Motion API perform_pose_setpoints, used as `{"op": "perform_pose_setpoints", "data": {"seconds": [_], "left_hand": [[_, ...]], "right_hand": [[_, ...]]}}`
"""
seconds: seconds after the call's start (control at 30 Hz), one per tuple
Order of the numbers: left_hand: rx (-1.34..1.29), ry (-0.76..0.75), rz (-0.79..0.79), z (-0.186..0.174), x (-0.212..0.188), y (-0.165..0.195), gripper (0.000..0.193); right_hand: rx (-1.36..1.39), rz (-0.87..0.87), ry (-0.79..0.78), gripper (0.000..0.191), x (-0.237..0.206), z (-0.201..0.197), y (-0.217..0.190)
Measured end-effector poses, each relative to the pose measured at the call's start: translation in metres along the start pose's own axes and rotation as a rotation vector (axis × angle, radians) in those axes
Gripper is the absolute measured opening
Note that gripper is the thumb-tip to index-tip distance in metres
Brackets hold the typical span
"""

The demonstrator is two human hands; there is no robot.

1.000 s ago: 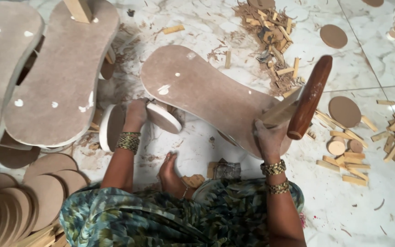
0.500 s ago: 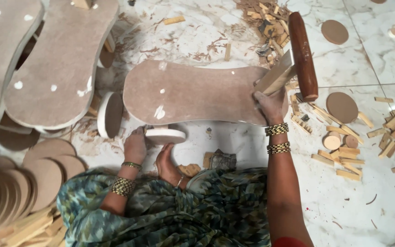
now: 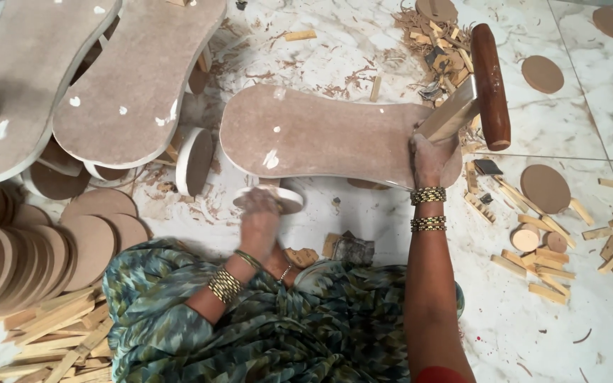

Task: The person sits on the floor assembling wooden toy parts. They apply glue to a shaped wooden board, position a wooden dowel through it, and press round wooden discs onto the dowel as wheels, pressing the parts together by hand.

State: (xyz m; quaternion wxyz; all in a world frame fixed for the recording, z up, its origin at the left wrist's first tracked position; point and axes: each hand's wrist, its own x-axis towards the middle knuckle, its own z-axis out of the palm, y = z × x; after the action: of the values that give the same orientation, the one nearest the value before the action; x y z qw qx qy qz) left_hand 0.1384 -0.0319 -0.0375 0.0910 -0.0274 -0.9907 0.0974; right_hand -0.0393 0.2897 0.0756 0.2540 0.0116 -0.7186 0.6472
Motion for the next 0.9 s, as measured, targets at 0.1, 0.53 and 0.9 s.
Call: {"op": "perform_pose_setpoints", "data": {"seconds": [0.1, 0.53, 0.9], "left_hand": [[-0.337, -0.350, 0.333, -0.004, 0.006, 0.038, 0.039], [-1.285, 0.109, -0.027, -0.006, -0.001, -0.009, 0.033], [-1.942, -0.128, -0.135, 0.012, 0.002, 0.015, 0.035]], "right_hand": [[-0.013, 0.033, -0.011, 0.035, -0.001, -0.002, -0.005], [-0.498, -0.078, 0.068, 0.076, 0.014, 0.002, 0.016], [-0.271, -0.094, -0.283, 0.044, -0.268, 0.089, 0.029]]}}
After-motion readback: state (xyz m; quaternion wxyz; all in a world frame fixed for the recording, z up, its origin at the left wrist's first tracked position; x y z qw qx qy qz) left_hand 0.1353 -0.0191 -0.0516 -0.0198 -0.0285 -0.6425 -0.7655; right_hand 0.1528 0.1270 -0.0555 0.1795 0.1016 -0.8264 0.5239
